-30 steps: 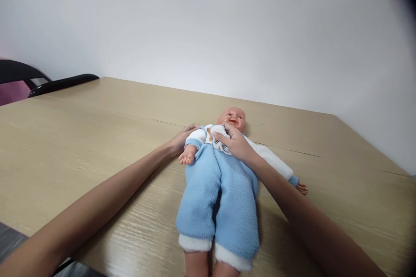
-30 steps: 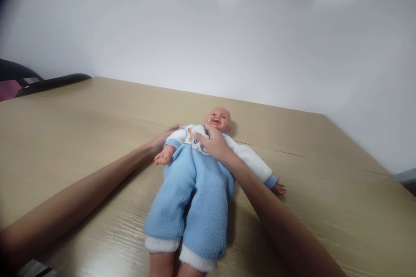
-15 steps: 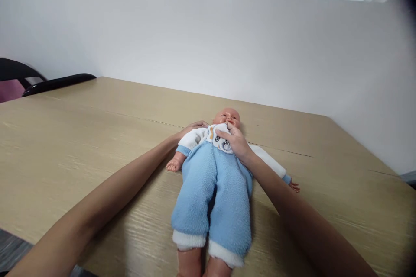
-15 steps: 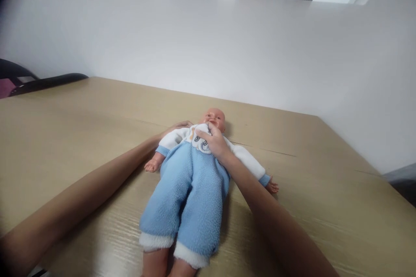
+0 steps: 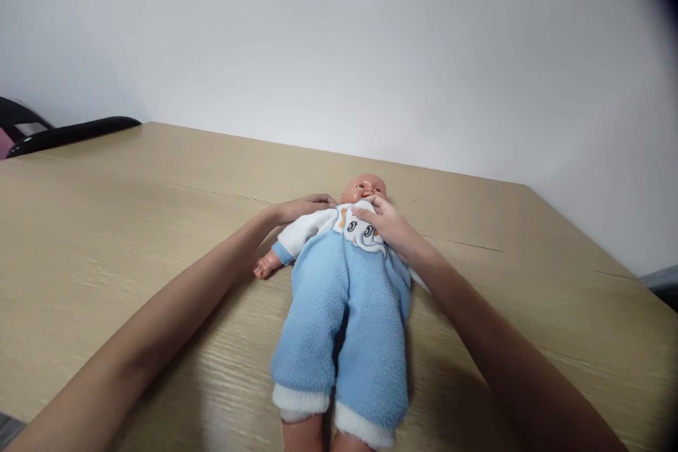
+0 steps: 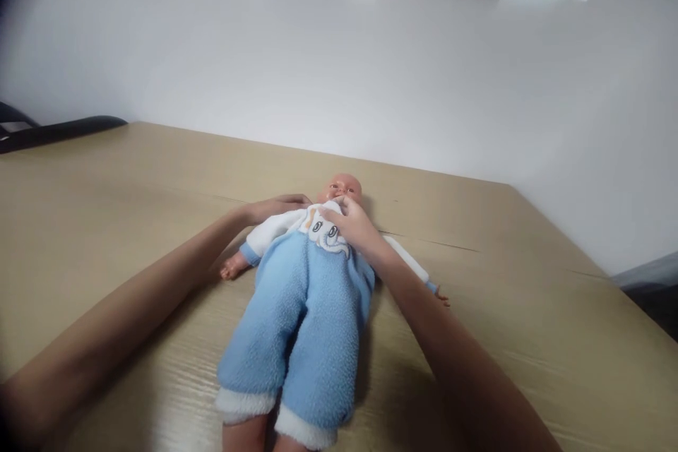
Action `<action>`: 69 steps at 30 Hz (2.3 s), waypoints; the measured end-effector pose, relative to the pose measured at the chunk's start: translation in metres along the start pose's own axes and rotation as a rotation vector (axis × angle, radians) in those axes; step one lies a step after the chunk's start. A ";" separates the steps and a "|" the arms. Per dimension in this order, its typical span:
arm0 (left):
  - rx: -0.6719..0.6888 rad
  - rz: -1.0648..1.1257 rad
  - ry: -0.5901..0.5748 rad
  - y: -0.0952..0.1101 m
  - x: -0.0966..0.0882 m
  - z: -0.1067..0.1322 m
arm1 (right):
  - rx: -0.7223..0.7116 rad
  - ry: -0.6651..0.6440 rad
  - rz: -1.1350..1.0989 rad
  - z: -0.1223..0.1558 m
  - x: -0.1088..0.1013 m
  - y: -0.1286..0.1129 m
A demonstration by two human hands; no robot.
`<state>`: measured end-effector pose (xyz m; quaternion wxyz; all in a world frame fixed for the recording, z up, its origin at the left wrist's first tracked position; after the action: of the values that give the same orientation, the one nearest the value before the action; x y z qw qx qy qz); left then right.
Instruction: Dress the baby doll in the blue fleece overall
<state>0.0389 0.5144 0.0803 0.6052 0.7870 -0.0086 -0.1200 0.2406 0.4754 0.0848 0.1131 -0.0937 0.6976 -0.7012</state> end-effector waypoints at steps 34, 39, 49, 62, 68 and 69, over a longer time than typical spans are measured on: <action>1.202 -0.905 -0.385 0.105 0.157 0.068 | -0.304 0.385 0.092 0.092 -0.112 0.012; 1.311 -1.030 -0.290 0.104 0.153 0.076 | -0.491 0.237 0.345 0.082 -0.083 0.020; 0.513 -0.337 -0.341 0.096 0.134 0.030 | -0.545 0.126 0.473 0.107 -0.068 0.016; 0.289 -0.637 -0.401 0.068 0.132 0.019 | -0.107 0.355 -0.164 0.089 -0.079 0.066; 0.290 -0.553 -0.380 0.070 0.128 0.018 | -0.134 0.381 -0.037 0.083 -0.081 0.067; 0.288 -0.542 -0.367 0.070 0.128 0.017 | -0.147 0.367 -0.015 0.078 -0.080 0.065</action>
<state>0.1687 0.4594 0.1200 0.4227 0.8030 0.0752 -0.4134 0.3411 0.4238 0.0222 -0.0281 0.0226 0.7551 -0.6546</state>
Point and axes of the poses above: each hand's wrist, its own z-axis away from the middle knuckle, its own x-axis out of the palm, y = z × x, the point moved 6 cm from there along -z, towards the middle knuckle, and after that the axes turned 1 degree about x, right-handed, at the moved point
